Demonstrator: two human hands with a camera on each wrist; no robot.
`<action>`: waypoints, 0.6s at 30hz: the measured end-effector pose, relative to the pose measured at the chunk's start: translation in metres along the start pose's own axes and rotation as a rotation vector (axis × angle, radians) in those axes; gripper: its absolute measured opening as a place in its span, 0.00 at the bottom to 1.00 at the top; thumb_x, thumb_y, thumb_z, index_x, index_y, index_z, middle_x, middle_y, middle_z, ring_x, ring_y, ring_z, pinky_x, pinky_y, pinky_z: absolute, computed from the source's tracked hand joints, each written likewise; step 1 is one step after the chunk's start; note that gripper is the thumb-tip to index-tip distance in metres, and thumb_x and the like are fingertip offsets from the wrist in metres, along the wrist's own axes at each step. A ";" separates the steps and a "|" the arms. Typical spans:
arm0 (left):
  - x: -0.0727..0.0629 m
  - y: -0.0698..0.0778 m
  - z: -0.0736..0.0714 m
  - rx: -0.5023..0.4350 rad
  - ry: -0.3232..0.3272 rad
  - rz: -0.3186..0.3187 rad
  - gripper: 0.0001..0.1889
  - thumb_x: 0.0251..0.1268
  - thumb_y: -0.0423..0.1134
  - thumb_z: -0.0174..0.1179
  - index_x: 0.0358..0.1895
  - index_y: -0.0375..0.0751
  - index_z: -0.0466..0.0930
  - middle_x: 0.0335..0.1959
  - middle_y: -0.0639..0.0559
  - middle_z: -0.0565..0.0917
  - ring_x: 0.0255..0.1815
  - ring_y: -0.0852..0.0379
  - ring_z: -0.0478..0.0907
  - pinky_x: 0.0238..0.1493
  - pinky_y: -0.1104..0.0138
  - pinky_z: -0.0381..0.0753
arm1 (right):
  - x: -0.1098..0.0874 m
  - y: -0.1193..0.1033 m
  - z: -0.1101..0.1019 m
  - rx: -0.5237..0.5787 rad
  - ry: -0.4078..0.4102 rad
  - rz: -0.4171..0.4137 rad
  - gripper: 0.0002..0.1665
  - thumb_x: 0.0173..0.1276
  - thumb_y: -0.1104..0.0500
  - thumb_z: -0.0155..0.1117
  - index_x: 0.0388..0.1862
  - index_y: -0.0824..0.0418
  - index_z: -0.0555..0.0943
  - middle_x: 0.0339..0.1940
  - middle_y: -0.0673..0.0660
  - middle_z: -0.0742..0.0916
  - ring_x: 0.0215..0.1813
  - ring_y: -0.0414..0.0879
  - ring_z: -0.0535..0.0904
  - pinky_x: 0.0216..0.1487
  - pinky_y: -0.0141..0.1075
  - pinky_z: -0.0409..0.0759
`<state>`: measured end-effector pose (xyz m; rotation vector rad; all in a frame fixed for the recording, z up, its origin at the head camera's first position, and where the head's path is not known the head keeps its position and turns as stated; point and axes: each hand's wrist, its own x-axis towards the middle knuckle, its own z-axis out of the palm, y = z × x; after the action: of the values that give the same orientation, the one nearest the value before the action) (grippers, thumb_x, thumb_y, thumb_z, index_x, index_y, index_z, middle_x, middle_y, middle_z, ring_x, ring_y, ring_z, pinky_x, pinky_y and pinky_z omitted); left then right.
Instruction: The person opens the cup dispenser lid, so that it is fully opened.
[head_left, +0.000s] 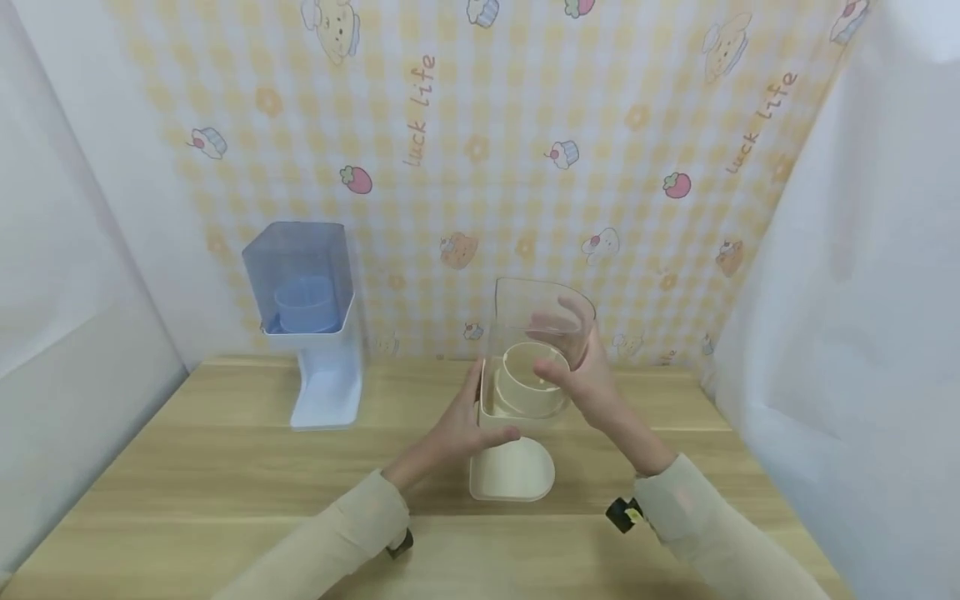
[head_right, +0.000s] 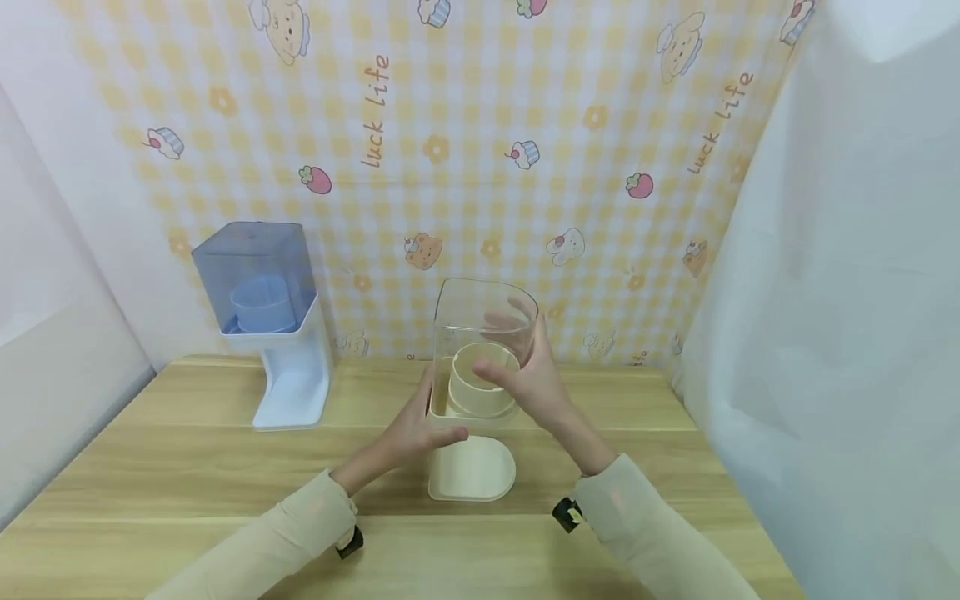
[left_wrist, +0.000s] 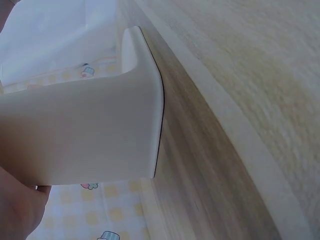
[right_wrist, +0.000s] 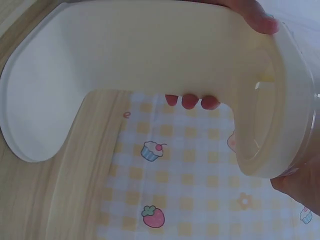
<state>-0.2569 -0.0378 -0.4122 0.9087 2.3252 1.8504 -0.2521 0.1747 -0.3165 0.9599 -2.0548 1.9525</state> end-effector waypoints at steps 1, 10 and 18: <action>0.000 0.000 0.000 0.004 -0.001 -0.001 0.61 0.51 0.54 0.75 0.80 0.61 0.36 0.73 0.54 0.64 0.71 0.51 0.66 0.70 0.47 0.69 | 0.000 0.001 0.000 -0.005 0.001 0.002 0.60 0.56 0.36 0.75 0.76 0.47 0.49 0.69 0.57 0.72 0.69 0.55 0.72 0.69 0.70 0.61; 0.006 0.002 -0.002 0.002 0.012 0.027 0.60 0.52 0.54 0.75 0.80 0.62 0.38 0.73 0.55 0.65 0.71 0.51 0.66 0.69 0.47 0.69 | 0.004 -0.003 -0.002 0.000 0.019 0.000 0.63 0.55 0.34 0.74 0.77 0.50 0.47 0.70 0.59 0.72 0.71 0.64 0.68 0.71 0.72 0.57; -0.004 -0.007 0.001 -0.036 -0.023 0.024 0.58 0.50 0.61 0.73 0.77 0.65 0.39 0.68 0.56 0.67 0.66 0.55 0.70 0.66 0.51 0.73 | -0.003 0.004 0.005 -0.027 -0.001 -0.056 0.58 0.56 0.37 0.74 0.75 0.44 0.49 0.69 0.59 0.72 0.68 0.53 0.74 0.73 0.65 0.59</action>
<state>-0.2560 -0.0397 -0.4199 0.9518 2.2703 1.8742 -0.2500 0.1713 -0.3218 1.0021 -2.0271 1.8917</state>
